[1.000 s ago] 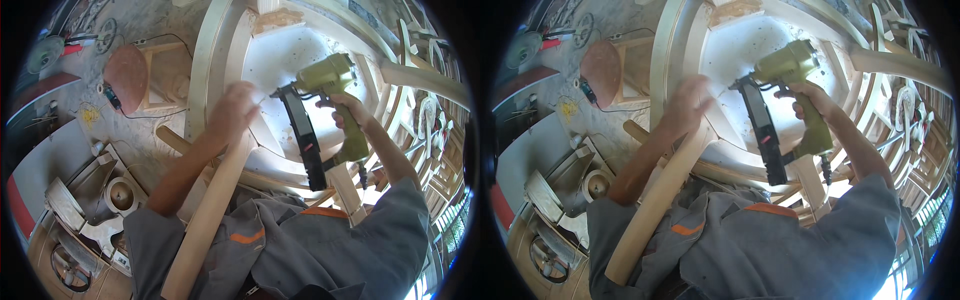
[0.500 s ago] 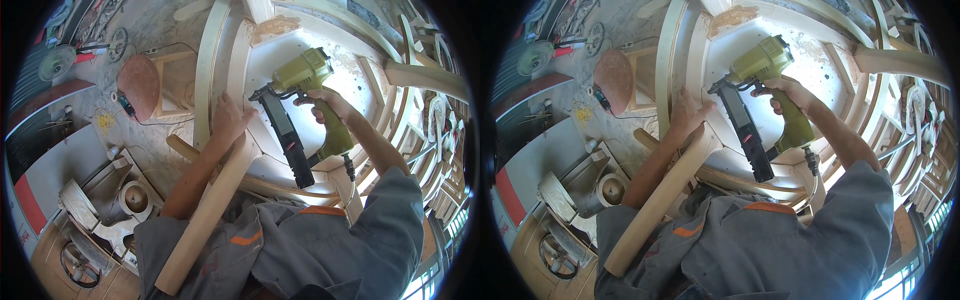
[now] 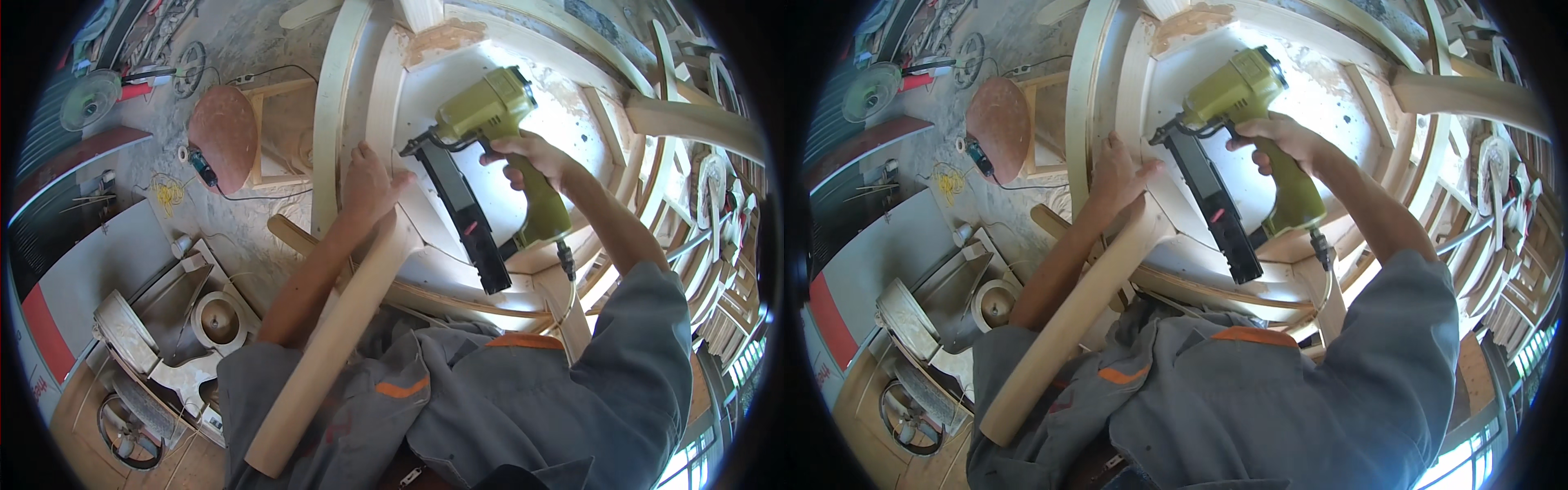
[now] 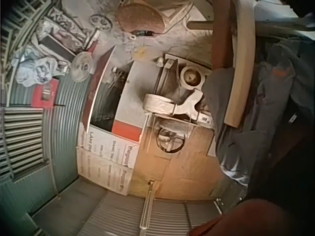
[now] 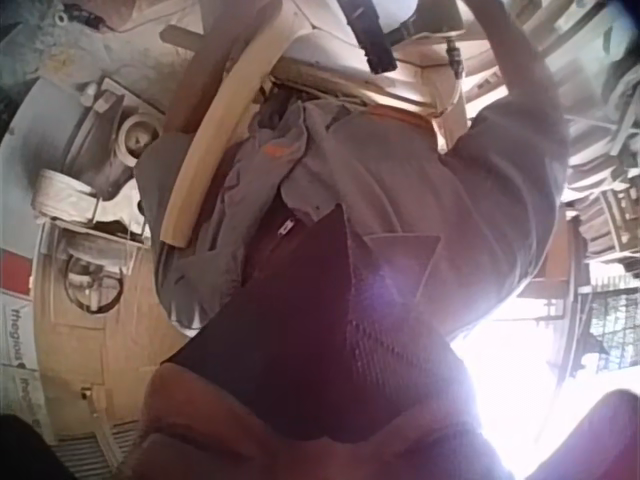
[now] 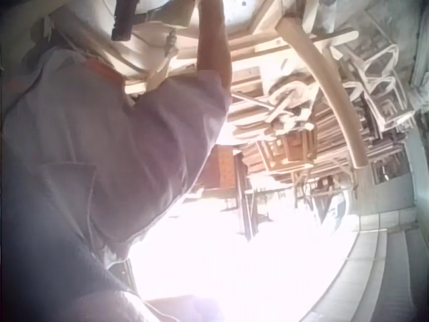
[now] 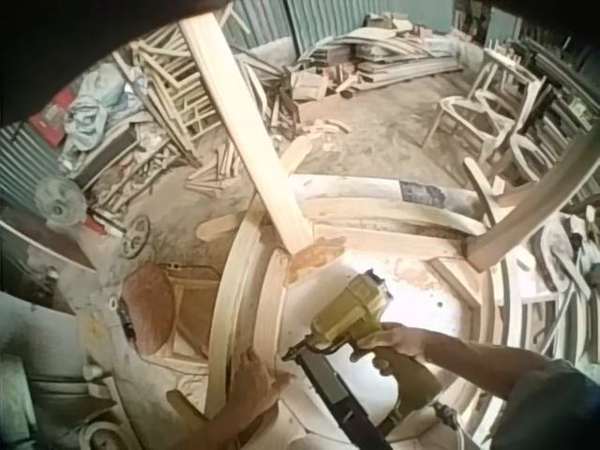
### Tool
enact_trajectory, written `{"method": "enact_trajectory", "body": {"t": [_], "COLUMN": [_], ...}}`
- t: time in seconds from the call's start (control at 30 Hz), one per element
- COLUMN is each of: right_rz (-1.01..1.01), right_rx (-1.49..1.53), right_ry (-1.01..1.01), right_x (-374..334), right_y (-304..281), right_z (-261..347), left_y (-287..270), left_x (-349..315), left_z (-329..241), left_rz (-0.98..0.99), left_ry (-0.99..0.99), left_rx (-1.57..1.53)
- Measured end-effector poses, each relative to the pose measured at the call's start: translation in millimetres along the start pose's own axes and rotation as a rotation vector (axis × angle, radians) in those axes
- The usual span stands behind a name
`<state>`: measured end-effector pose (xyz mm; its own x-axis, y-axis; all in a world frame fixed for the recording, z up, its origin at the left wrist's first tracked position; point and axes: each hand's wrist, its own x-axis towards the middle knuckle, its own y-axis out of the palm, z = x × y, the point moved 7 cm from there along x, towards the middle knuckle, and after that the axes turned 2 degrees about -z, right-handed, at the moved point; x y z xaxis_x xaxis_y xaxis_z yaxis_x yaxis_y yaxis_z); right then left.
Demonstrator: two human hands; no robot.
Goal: Assembling a circular wooden stool or table base using a pneumatic nail gun and a measuring tape.
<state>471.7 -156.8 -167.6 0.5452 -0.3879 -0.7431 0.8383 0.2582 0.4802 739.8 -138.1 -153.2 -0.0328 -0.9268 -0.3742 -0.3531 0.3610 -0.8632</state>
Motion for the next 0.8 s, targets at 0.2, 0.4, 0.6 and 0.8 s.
{"method": "enact_trajectory", "body": {"t": [0.2, 0.4, 0.6, 0.8], "right_rz": [-0.046, -0.04, 0.014, 0.082], "right_rx": [0.037, 0.164, 0.163, 0.193], "right_ry": [-0.027, -0.027, -0.047, -0.008], "right_x": [-7.4, -15.9, -11.9, -2.3], "right_y": [6.3, -6.5, -0.2, 2.7], "right_z": [11.9, -1.6, -8.8, -11.5], "left_y": [-1.4, -8.0, -9.1, -7.3], "left_x": [0.8, 2.7, 3.7, 3.5], "left_z": [19.2, 15.8, 4.4, 4.1], "left_rz": [0.034, 0.2, 0.216, 0.18], "left_ry": [0.056, 0.035, -0.03, -0.05], "left_rx": [-0.041, -0.072, -0.048, -0.005]}}
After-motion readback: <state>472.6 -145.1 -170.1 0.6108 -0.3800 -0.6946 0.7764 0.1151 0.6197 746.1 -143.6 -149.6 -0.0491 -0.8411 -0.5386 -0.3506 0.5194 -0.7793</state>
